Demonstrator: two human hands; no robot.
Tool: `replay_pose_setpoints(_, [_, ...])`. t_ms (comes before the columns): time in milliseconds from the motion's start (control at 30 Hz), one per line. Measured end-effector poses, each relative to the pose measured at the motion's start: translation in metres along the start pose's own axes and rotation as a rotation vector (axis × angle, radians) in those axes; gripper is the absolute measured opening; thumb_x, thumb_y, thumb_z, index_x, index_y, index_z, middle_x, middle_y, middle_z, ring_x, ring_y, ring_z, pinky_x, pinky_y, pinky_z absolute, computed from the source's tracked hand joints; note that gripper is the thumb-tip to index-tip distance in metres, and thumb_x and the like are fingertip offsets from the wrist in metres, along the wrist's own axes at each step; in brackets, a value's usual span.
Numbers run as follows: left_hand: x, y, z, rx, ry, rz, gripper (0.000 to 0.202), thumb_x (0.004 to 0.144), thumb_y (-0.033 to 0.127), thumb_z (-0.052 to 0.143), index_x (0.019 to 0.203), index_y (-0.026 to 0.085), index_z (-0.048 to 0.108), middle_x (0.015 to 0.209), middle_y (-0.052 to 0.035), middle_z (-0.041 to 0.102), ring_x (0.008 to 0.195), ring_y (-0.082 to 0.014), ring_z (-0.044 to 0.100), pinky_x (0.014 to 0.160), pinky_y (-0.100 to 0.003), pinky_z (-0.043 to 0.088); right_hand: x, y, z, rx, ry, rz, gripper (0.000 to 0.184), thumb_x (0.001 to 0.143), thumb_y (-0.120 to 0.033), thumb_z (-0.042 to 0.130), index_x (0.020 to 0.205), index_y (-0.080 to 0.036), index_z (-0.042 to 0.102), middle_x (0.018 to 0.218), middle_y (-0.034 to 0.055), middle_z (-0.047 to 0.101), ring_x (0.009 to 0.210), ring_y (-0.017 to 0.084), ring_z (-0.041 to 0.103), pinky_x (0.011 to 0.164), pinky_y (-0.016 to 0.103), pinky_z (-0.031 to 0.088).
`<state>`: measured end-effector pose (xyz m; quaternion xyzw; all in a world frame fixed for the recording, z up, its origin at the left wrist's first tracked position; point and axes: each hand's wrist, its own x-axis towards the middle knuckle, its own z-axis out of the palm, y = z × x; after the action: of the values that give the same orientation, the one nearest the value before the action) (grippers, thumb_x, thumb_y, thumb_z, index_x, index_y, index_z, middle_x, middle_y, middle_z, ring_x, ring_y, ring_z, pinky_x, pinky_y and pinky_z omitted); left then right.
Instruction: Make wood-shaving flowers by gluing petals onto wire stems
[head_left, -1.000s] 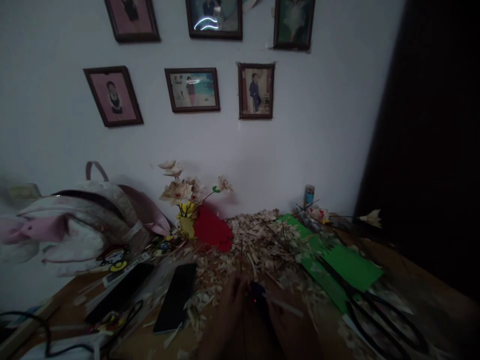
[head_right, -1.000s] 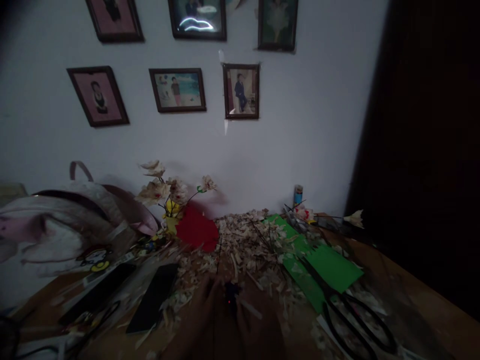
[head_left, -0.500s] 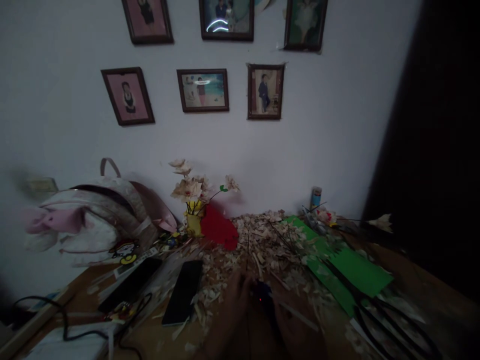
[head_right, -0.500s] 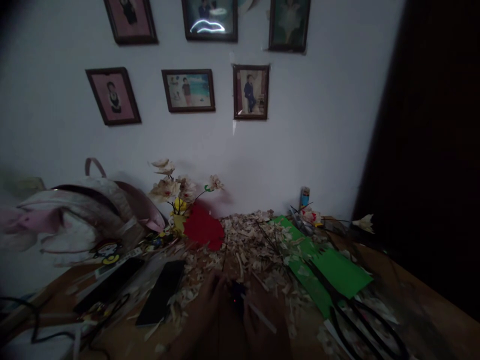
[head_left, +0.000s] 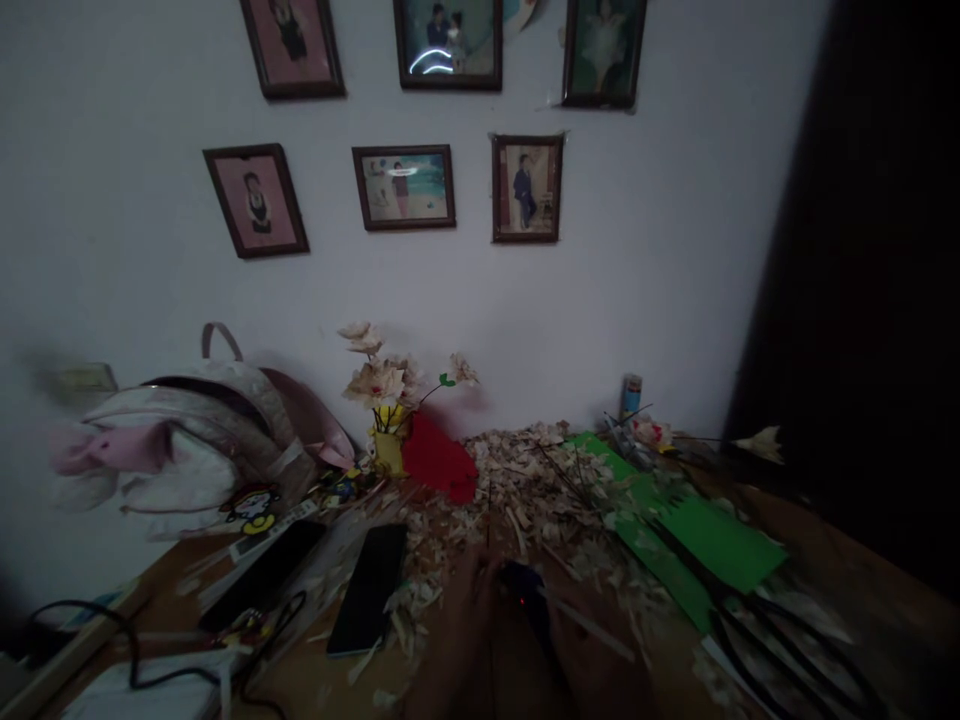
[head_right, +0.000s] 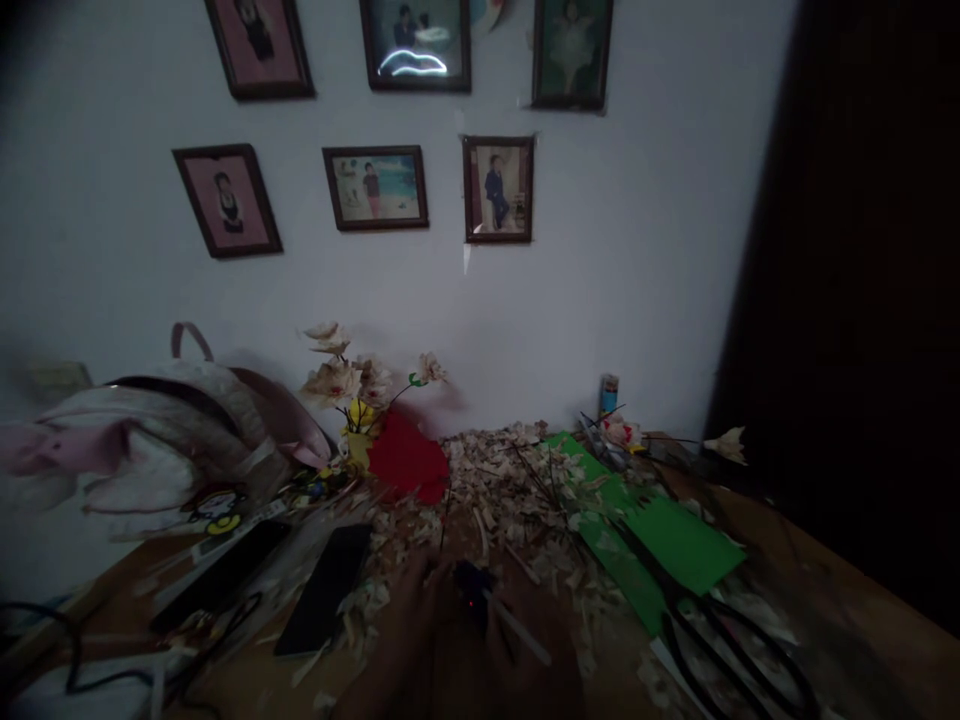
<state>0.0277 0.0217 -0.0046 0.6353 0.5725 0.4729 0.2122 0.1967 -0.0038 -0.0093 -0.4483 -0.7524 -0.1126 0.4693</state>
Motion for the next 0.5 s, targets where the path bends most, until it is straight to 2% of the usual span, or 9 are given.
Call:
replay_pose_setpoints(133, [0.002,-0.002,0.002,-0.059,-0.039,0.016,0.023,0.082,0.035,0.043,0.078,0.022,0.061,0.081,-0.0047,0.064,0.08,-0.0211,0.055,0.073,-0.031,0.041,-0.001,0.002,0.001,-0.036,-0.027,-0.021,0.02,0.084,-0.025,0.044,0.09,-0.02,0.062,0.093,0.0061,0.068,0.082,0.016,0.064,0.069,0.026,0.054])
replay_pose_setpoints(267, [0.003,-0.003,0.006,-0.077,-0.072,0.018,0.025,0.083,0.036,0.041,0.077,0.02,0.059,0.077,-0.0049,0.063,0.076,-0.0201,0.055,0.07,-0.03,0.041,0.001,0.001,0.001,-0.093,-0.063,0.001,0.025,0.085,-0.029,0.041,0.096,-0.021,0.062,0.093,0.0061,0.068,0.082,0.018,0.064,0.076,0.035,0.053])
replay_pose_setpoints(400, [0.003,-0.001,0.006,-0.091,-0.078,0.024,0.023,0.082,0.034,0.041,0.075,0.02,0.058,0.076,-0.0037,0.062,0.076,-0.0194,0.055,0.07,-0.029,0.041,0.008,-0.004,-0.004,-0.021,-0.072,0.032,0.029,0.086,-0.029,0.036,0.089,-0.02,0.064,0.092,0.007,0.069,0.081,0.017,0.065,0.068,0.028,0.055])
replay_pose_setpoints(500, [0.003,0.001,0.005,-0.088,-0.076,0.018,0.021,0.082,0.033,0.042,0.074,0.021,0.057,0.076,-0.0034,0.062,0.077,-0.0197,0.054,0.07,-0.029,0.04,0.011,-0.005,-0.006,-0.037,-0.033,0.006,0.028,0.086,-0.028,0.038,0.087,-0.019,0.064,0.096,0.008,0.068,0.086,0.018,0.064,0.07,0.028,0.054])
